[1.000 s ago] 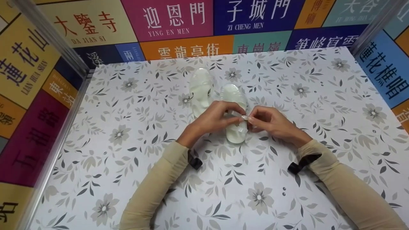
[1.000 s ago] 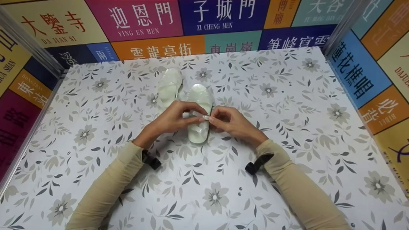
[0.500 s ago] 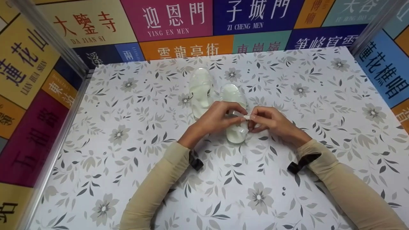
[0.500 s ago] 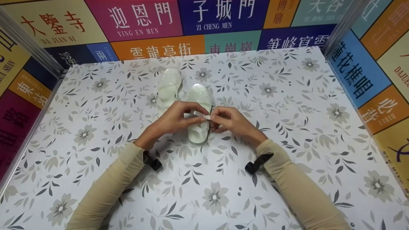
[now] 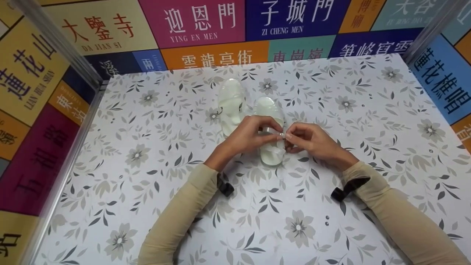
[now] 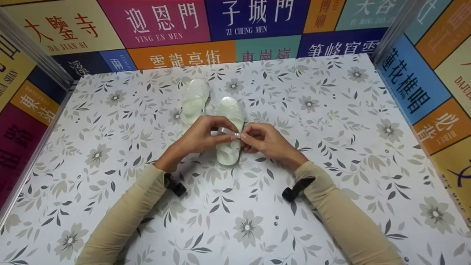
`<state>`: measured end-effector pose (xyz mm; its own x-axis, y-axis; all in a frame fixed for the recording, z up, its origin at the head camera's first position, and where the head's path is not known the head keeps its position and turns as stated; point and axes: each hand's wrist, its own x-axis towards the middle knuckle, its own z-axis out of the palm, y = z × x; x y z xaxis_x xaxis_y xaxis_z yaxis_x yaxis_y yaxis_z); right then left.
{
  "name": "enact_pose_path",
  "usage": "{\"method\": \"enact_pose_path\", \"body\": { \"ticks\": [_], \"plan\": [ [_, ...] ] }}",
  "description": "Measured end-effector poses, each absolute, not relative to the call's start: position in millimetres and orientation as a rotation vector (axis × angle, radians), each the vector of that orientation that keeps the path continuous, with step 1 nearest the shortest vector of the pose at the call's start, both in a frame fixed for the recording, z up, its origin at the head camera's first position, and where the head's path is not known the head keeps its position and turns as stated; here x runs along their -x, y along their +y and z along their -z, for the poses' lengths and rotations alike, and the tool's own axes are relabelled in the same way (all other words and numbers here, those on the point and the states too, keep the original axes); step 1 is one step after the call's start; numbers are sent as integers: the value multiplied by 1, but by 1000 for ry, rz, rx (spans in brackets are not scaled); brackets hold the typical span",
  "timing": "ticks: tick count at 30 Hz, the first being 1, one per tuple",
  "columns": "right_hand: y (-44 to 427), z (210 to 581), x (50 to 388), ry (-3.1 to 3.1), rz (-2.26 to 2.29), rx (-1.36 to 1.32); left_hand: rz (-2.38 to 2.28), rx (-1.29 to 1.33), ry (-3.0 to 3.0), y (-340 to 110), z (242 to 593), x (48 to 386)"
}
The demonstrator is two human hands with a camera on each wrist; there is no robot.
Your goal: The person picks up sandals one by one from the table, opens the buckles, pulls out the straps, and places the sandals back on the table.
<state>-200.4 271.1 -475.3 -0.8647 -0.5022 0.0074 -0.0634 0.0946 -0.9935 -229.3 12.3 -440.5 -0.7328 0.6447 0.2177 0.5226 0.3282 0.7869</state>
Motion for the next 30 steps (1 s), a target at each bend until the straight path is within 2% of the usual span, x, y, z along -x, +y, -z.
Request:
{"method": "enact_pose_path", "body": {
  "ticks": [16,30],
  "plan": [
    [270,475,201,1958,1911,530,-1298,-1011,2492,12,438,228],
    [269,475,199,2032,1855,511,-1264,-1080,2487,12,436,228]
  ]
}}
